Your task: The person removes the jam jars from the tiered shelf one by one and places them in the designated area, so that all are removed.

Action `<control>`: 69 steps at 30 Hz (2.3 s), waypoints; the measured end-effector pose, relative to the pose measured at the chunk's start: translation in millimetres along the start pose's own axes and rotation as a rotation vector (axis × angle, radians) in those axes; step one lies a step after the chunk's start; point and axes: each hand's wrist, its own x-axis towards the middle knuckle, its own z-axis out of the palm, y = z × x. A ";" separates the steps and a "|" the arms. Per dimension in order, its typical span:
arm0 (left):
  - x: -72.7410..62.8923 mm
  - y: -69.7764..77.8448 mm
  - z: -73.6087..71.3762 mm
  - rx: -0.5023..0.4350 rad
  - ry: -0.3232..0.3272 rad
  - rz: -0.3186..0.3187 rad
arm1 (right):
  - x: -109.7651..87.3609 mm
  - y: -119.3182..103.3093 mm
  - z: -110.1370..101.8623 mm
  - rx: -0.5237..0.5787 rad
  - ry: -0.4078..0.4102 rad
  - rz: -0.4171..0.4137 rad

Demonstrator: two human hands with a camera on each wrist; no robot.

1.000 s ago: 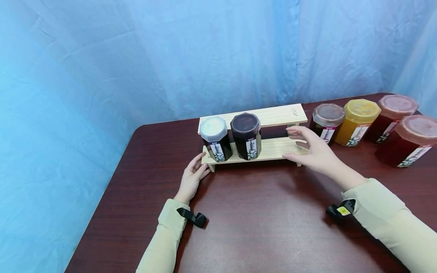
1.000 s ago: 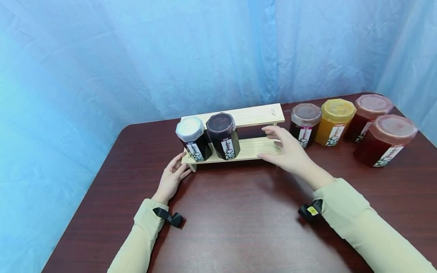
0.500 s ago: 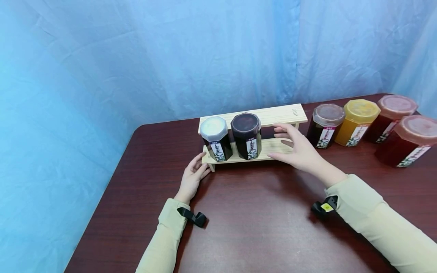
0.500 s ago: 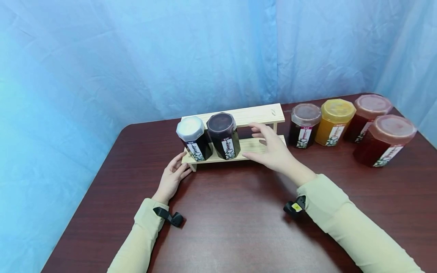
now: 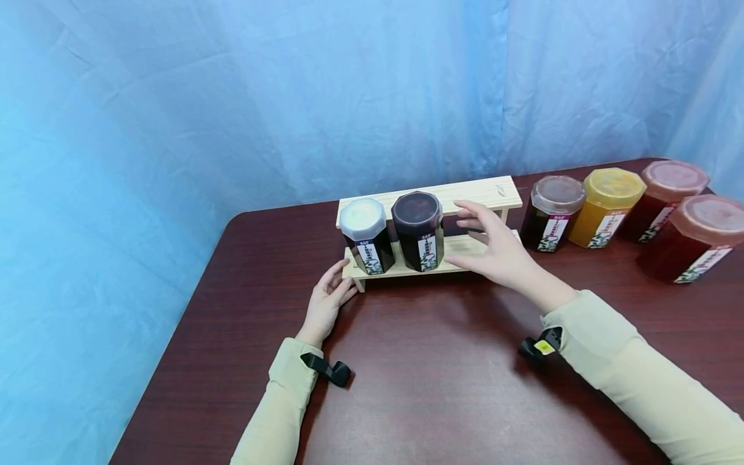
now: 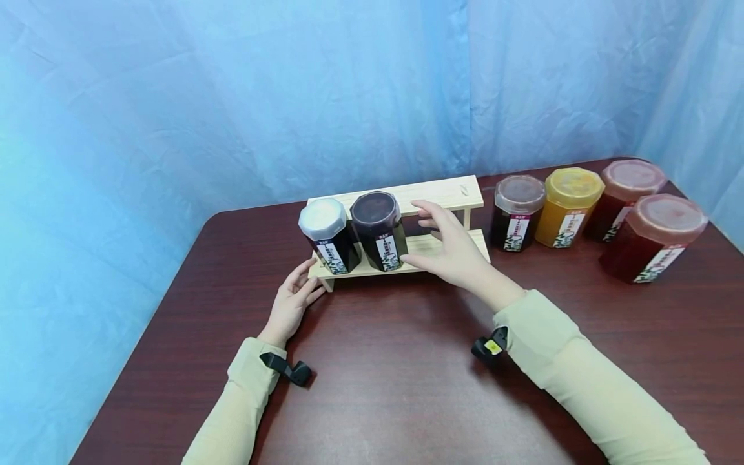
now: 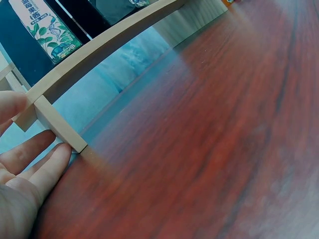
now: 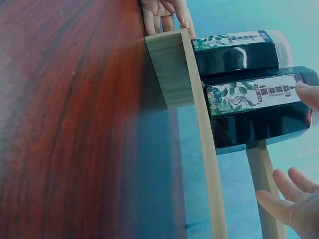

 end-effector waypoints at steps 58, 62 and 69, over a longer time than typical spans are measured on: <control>-1.2 -0.2 -0.3 0.026 0.000 0.004 | 16.6 10.4 47.2 -0.093 0.108 -0.090; -1.0 0.0 -0.5 0.015 -0.002 0.011 | 16.5 9.3 50.0 -0.112 0.136 -0.093; -1.5 1.0 -0.3 0.007 0.000 0.013 | 16.5 10.2 53.2 -0.130 0.166 -0.100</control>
